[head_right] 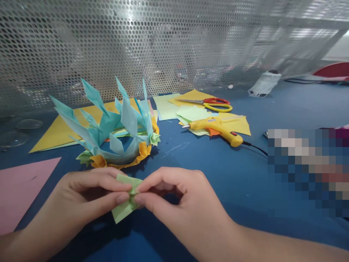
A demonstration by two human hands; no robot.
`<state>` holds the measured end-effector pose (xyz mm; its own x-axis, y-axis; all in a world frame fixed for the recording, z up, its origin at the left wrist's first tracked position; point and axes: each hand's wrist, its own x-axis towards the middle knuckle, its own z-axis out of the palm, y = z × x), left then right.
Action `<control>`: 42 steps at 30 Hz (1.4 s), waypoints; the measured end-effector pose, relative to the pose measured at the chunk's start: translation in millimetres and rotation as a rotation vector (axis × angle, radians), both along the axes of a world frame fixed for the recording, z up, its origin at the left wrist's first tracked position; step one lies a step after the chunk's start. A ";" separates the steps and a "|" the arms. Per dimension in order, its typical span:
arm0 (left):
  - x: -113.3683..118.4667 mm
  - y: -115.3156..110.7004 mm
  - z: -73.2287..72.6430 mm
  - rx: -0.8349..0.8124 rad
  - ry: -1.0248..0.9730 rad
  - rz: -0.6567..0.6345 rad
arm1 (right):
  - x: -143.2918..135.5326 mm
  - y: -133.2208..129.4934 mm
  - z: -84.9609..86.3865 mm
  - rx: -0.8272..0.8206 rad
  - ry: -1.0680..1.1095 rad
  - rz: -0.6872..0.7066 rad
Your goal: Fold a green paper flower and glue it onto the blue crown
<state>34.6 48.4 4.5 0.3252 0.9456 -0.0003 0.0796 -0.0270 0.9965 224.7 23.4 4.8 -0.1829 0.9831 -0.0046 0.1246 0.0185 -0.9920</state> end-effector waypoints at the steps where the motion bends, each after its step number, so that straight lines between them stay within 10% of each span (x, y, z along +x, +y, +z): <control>1: 0.5 0.3 0.0 0.003 -0.006 -0.004 | -0.3 0.0 0.1 -0.023 0.012 -0.002; 42: -1.7 -9.5 -0.6 0.183 0.129 -0.119 | 4.3 -7.3 -0.4 0.100 -0.286 0.159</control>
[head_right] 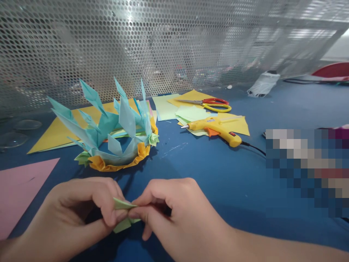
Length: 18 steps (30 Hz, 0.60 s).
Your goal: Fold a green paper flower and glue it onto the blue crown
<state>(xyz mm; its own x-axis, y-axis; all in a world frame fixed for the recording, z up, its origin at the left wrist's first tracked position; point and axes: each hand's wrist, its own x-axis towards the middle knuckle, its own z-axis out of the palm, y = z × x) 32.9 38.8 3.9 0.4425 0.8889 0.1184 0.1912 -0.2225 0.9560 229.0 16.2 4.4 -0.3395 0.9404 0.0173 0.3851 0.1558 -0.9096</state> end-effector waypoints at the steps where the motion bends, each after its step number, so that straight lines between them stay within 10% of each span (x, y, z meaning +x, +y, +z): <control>1: 0.3 0.4 0.4 -0.018 -0.001 0.010 | -0.7 1.0 0.0 -0.006 0.011 -0.009; 10: 2.0 4.0 -3.4 -0.209 -0.160 0.080 | -2.1 2.9 -3.7 0.360 0.086 -0.238; 18: 3.4 10.1 -1.1 -0.395 -0.145 0.099 | 3.5 0.5 -3.1 0.563 0.005 -0.141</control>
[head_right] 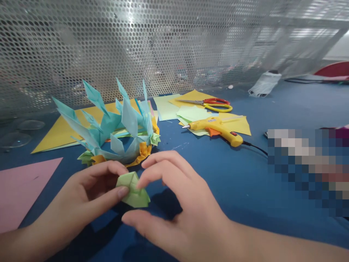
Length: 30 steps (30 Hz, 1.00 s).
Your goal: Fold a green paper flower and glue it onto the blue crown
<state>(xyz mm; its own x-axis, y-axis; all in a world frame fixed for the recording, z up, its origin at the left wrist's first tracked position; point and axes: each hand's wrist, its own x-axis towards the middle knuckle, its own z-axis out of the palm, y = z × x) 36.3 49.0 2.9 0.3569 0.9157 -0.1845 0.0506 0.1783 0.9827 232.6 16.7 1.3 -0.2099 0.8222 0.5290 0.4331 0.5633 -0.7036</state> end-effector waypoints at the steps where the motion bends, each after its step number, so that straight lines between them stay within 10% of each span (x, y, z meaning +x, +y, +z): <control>1: -0.4 0.9 -0.5 -0.012 -0.017 0.022 | 0.2 1.1 0.0 -0.006 -0.033 -0.005; 9: -4.3 0.6 -4.1 -0.149 -0.295 -0.095 | -1.3 4.9 -4.0 -0.043 -0.051 0.007; 30: -1.7 5.2 0.6 -0.240 -0.250 -0.055 | 4.6 7.3 -9.1 -0.032 -0.169 0.105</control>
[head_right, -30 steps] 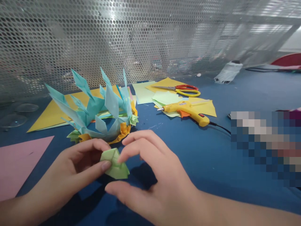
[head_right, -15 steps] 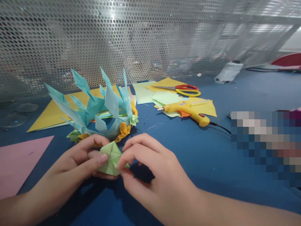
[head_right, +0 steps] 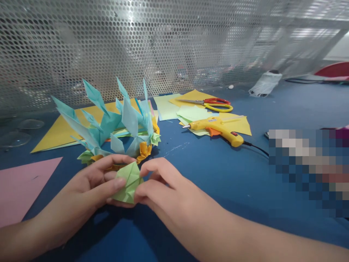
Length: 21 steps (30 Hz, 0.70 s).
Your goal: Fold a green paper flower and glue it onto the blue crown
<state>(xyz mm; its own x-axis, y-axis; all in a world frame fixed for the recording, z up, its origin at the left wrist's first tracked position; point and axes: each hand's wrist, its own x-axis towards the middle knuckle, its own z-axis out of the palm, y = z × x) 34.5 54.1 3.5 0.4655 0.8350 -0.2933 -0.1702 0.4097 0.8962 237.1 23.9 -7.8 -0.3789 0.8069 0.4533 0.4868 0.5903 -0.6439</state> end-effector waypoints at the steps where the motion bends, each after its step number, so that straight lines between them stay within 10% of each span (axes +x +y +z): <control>1: -0.3 0.2 -1.0 0.008 0.008 -0.011 | -0.7 0.1 2.1 -0.058 0.011 -0.017; 6: -3.7 -0.2 -7.3 0.069 0.108 -0.019 | -3.7 -2.6 0.1 -0.345 0.060 -0.050; 21: 1.3 -3.0 0.6 0.126 0.144 0.033 | -6.8 5.1 8.2 -0.368 0.015 -0.111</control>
<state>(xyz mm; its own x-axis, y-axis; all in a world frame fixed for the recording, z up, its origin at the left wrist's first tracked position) 35.8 51.1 4.1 0.3984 0.8833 -0.2472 -0.0483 0.2894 0.9560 230.3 29.0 0.4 -0.2754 0.9524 0.1303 0.5237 0.2623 -0.8105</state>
